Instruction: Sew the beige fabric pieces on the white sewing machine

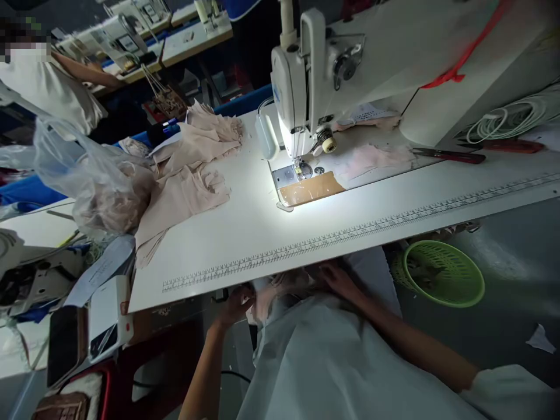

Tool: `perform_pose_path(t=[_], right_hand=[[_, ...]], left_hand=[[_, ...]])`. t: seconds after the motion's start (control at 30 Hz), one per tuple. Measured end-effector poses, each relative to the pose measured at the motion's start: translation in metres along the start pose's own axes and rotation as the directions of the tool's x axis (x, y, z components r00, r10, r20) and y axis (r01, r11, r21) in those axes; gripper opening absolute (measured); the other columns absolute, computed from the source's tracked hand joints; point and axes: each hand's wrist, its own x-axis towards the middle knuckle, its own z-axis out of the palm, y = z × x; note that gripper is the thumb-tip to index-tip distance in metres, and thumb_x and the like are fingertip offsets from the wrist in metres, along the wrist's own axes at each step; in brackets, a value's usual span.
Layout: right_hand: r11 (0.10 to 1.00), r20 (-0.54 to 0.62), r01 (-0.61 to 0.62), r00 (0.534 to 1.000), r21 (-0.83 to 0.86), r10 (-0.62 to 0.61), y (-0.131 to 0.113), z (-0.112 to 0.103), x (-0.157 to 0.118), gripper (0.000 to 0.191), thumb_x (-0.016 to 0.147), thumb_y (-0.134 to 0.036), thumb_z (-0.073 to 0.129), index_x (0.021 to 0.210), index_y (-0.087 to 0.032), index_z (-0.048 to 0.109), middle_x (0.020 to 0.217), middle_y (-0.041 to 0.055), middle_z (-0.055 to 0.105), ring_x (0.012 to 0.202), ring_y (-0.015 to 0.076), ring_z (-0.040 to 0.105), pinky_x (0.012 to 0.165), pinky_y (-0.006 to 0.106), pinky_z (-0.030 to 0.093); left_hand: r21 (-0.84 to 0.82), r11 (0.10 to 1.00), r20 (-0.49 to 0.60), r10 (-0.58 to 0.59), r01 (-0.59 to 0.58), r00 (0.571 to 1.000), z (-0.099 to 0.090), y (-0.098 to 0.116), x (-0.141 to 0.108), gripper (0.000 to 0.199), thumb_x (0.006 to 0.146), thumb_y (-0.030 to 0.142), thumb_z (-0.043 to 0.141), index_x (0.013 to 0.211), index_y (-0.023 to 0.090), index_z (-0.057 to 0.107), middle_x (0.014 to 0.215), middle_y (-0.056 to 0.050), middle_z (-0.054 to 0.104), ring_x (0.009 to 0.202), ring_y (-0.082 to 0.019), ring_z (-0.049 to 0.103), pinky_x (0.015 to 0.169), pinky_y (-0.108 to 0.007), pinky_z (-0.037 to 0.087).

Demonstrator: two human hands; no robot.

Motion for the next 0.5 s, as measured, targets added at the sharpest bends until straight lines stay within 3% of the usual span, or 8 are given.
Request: perform_pose_path(t=[0.07,0.13,0.23,0.3,0.33,0.37,0.43,0.5], right_hand=[[0.998,0.022,0.034,0.999,-0.043,-0.034,-0.010,-0.012,-0.012,0.031,0.086,-0.053,0.061,0.088,-0.024,0.072,0.088,0.0090,0.077,0.085,0.0281,0.072,0.081,0.045,0.058],[0.993,0.105,0.097,0.990,-0.069,-0.090,-0.033,-0.032,-0.031,0.031,0.085,-0.052,0.063,0.090,-0.023,0.073,0.087,0.0072,0.078,0.080,0.0253,0.073,0.077,0.040,0.058],[0.971,0.353,0.239,0.911,-0.030,-0.213,-0.087,-0.076,-0.060,0.036,0.096,-0.050,0.054,0.106,-0.021,0.073,0.089,0.0057,0.078,0.079,0.0192,0.073,0.072,0.030,0.057],[0.947,0.379,0.322,0.876,-0.002,-0.297,-0.124,-0.111,-0.067,0.036,0.100,-0.049,0.051,0.106,-0.021,0.073,0.086,0.0045,0.077,0.070,0.0160,0.071,0.065,0.026,0.054],[0.924,0.292,0.380,0.889,-0.042,-0.352,-0.140,-0.129,-0.064,0.036,0.101,-0.048,0.050,0.102,-0.021,0.073,0.083,0.0036,0.076,0.065,0.0145,0.068,0.063,0.025,0.052],[0.889,0.132,0.436,0.898,-0.140,-0.419,-0.153,-0.147,-0.056,0.035,0.101,-0.047,0.050,0.097,-0.022,0.072,0.080,0.0029,0.075,0.062,0.0138,0.065,0.062,0.025,0.050],[0.808,-0.183,0.432,0.826,-0.401,-0.533,-0.171,-0.180,-0.029,0.028,0.097,-0.042,0.053,0.093,-0.022,0.072,0.080,0.0037,0.074,0.066,0.0155,0.062,0.065,0.026,0.047],[0.746,-0.341,0.325,0.735,-0.581,-0.586,-0.181,-0.206,0.006,0.022,0.094,-0.033,0.054,0.093,-0.021,0.071,0.092,0.0068,0.076,0.072,0.0173,0.062,0.069,0.028,0.045]], left_hand=[[0.057,0.998,-0.057,0.007,-0.003,0.998,0.002,-0.001,-0.005,0.022,0.086,0.046,0.057,0.092,0.029,0.070,0.096,-0.006,0.077,0.096,-0.034,0.074,0.080,-0.050,0.061],[0.112,0.994,-0.049,0.005,0.001,0.999,-0.002,0.007,-0.009,0.029,0.084,0.045,0.058,0.106,0.032,0.072,0.109,-0.007,0.078,0.106,-0.037,0.073,0.085,-0.055,0.061],[0.104,0.994,0.170,0.025,-0.043,0.985,-0.019,0.055,-0.013,0.038,0.088,0.043,0.059,0.122,0.033,0.070,0.123,-0.008,0.076,0.113,-0.034,0.072,0.094,-0.051,0.061],[0.010,0.991,0.376,0.117,-0.130,0.919,-0.035,0.108,-0.010,0.039,0.092,0.041,0.059,0.130,0.033,0.067,0.129,-0.008,0.074,0.114,-0.030,0.071,0.095,-0.043,0.061],[-0.054,0.979,0.468,0.197,-0.194,0.862,-0.044,0.138,-0.006,0.036,0.094,0.041,0.059,0.128,0.033,0.068,0.126,-0.008,0.075,0.110,-0.028,0.073,0.091,-0.040,0.062],[-0.124,0.958,0.512,0.286,-0.260,0.810,-0.051,0.168,0.000,0.033,0.097,0.042,0.057,0.126,0.032,0.070,0.122,-0.008,0.076,0.106,-0.027,0.073,0.088,-0.037,0.062],[-0.230,0.887,0.493,0.461,-0.401,0.738,-0.058,0.221,0.021,0.027,0.101,0.037,0.054,0.120,0.029,0.070,0.112,-0.008,0.077,0.101,-0.023,0.074,0.088,-0.035,0.061],[-0.234,0.806,0.372,0.591,-0.544,0.716,-0.056,0.257,0.050,0.026,0.103,0.030,0.050,0.121,0.026,0.068,0.116,-0.010,0.075,0.105,-0.022,0.073,0.090,-0.034,0.061]])
